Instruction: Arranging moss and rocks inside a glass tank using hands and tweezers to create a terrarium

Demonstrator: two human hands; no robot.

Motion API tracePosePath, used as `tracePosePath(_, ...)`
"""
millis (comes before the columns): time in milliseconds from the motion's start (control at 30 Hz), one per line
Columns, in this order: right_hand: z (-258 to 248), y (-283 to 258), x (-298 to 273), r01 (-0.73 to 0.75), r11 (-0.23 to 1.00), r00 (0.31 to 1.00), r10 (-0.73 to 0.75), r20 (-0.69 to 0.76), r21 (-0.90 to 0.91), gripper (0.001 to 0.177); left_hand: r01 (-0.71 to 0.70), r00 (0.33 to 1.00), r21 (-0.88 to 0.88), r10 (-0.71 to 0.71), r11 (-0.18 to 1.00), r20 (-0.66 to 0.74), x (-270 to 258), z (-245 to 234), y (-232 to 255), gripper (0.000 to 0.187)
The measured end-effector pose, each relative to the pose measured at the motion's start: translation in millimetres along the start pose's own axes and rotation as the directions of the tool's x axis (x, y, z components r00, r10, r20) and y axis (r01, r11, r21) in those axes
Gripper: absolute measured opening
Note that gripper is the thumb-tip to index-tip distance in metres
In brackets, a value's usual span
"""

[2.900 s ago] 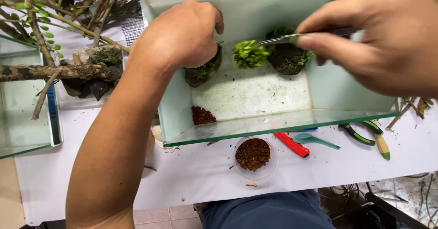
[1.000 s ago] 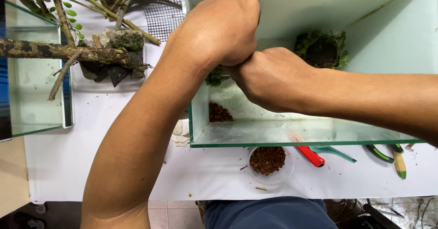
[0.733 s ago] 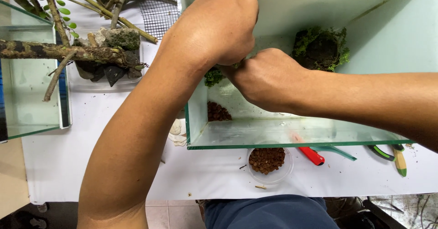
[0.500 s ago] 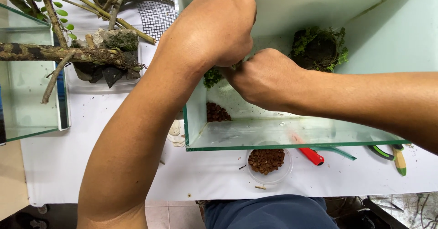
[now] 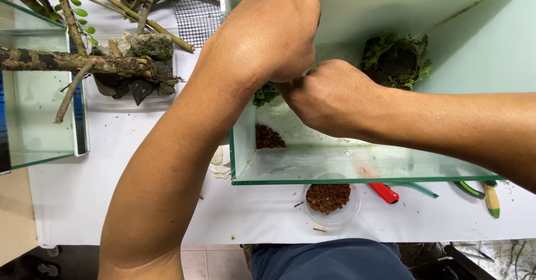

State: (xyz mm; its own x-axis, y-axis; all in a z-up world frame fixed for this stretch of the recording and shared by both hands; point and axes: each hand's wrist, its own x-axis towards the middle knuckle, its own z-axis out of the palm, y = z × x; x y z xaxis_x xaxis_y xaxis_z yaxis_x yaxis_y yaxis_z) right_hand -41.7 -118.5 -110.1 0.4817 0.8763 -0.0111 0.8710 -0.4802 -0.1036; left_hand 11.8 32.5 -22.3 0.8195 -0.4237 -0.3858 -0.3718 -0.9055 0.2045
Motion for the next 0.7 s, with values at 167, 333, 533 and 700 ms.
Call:
tracePosePath(167,1,1,1,0.06,0.997,0.998,-0.062,-0.032,-0.054,0.023,0.0,1.0,-0.007,0.0,1.0,0.008,-2,-1,0,0.026)
tracePosePath(333,6,3,2,0.095,0.995,0.995,-0.096,-0.041,-0.02,0.014,-0.015,1.0,-0.003,0.015,1.0,-0.003,-1,1,0,0.024)
tracePosePath(533,6,6,1,0.106,0.994,0.992,-0.105,-0.075,0.009,0.013,0.039,0.996,-0.011,-0.038,0.999,0.086,-14,-13,9,0.028)
tracePosePath(700,10,6,0,0.196,0.979,0.953,-0.202,-0.226,-0.047,0.009,0.002,0.988,0.094,-0.017,0.996,0.152,-12,-11,12,0.037)
